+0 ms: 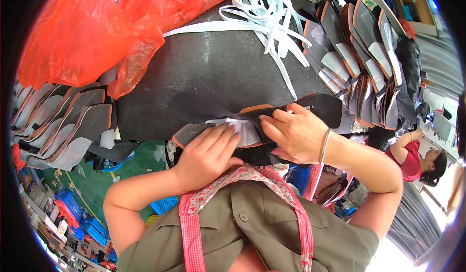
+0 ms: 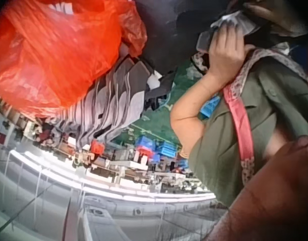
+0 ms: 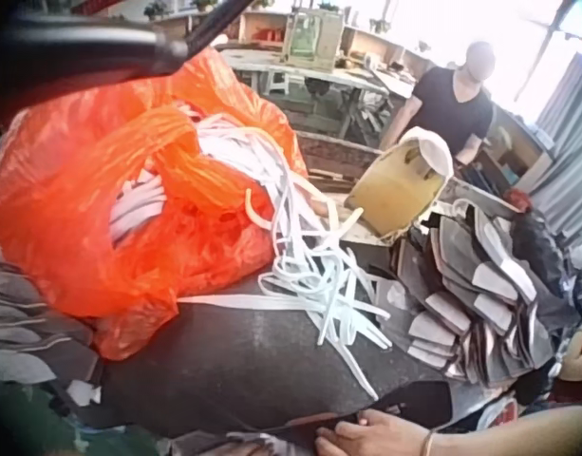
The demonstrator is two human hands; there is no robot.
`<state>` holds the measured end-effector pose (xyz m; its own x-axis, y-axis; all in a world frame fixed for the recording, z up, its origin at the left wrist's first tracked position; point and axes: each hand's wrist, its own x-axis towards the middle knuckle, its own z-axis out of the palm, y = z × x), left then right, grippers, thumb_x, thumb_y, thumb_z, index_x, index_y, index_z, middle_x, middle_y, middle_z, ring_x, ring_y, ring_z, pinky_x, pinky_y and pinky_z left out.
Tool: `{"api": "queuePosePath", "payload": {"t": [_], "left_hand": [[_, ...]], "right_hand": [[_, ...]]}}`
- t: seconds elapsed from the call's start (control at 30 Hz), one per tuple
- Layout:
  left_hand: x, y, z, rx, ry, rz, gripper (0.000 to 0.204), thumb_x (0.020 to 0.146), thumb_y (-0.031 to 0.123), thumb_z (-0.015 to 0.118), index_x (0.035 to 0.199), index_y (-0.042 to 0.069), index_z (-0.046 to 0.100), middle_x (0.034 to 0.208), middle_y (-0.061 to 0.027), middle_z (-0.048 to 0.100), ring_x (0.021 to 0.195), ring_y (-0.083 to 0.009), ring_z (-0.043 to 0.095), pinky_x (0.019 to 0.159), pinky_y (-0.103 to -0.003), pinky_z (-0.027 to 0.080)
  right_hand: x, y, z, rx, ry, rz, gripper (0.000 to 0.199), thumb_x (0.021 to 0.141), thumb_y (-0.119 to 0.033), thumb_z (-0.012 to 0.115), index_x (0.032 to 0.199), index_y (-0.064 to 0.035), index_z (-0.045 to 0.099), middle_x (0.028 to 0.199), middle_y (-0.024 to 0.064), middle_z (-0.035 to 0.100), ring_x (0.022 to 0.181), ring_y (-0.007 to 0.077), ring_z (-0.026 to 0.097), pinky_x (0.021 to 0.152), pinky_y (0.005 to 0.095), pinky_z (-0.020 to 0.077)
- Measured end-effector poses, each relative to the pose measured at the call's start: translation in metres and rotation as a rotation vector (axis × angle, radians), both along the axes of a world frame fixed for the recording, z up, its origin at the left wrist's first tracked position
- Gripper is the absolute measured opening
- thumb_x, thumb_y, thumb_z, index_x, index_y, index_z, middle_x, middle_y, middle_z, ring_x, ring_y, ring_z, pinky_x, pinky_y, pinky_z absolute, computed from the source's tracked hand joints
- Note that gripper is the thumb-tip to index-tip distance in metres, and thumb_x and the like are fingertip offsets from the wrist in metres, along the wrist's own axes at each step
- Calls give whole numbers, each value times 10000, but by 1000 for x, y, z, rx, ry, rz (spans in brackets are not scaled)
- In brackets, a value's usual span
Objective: The person applies adhesive strips and fabric lining to shoe upper components by hand at a manufacturing workstation.
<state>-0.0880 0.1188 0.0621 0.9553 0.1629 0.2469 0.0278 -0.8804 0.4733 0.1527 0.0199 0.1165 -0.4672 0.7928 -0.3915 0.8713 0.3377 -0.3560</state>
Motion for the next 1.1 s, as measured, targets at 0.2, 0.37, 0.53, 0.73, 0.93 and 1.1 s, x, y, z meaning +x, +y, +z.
{"api": "queuePosePath", "payload": {"t": [0.2,0.37,0.53,0.73,0.93,1.1], "left_hand": [[-8,25,-1,-94,84,459,263,706,87,802,832,6,586,749,-115,560,665,-273,572,576,-365,458],[-8,36,-14,-526,47,686,225,686,55,737,810,13,554,740,-121,545,624,-313,554,581,-402,456],[-11,54,-12,-641,14,515,213,670,14,663,853,-15,560,734,-105,516,636,-222,540,597,-305,435],[-17,55,-15,-552,77,445,263,670,61,678,907,-23,601,822,-144,601,725,-300,639,647,-342,496],[-24,58,-23,-503,89,392,331,674,71,694,985,-23,631,866,-156,626,766,-340,664,667,-372,530],[-29,70,-23,-425,79,221,352,700,-45,630,1052,-40,619,957,-153,620,796,-343,662,700,-388,550]], "right_hand": [[-46,-14,-35,215,389,-742,367,788,-68,709,1088,51,534,965,176,645,830,337,622,736,435,522],[-50,-27,-49,341,405,-502,189,746,-35,654,845,46,516,1125,250,613,999,392,594,837,421,518],[-54,-9,-51,272,439,-261,246,629,-102,595,783,68,509,1279,280,546,1165,380,533,964,443,465],[-104,-2,-60,377,337,-535,298,672,-51,598,931,97,591,1141,267,578,1095,378,551,946,436,479],[-111,-1,-75,594,253,-428,252,644,-53,605,846,92,571,1221,292,569,1059,361,582,908,406,518],[-113,6,-76,548,257,-402,193,622,-61,595,765,51,532,1259,297,558,1086,354,575,921,419,518]]}}
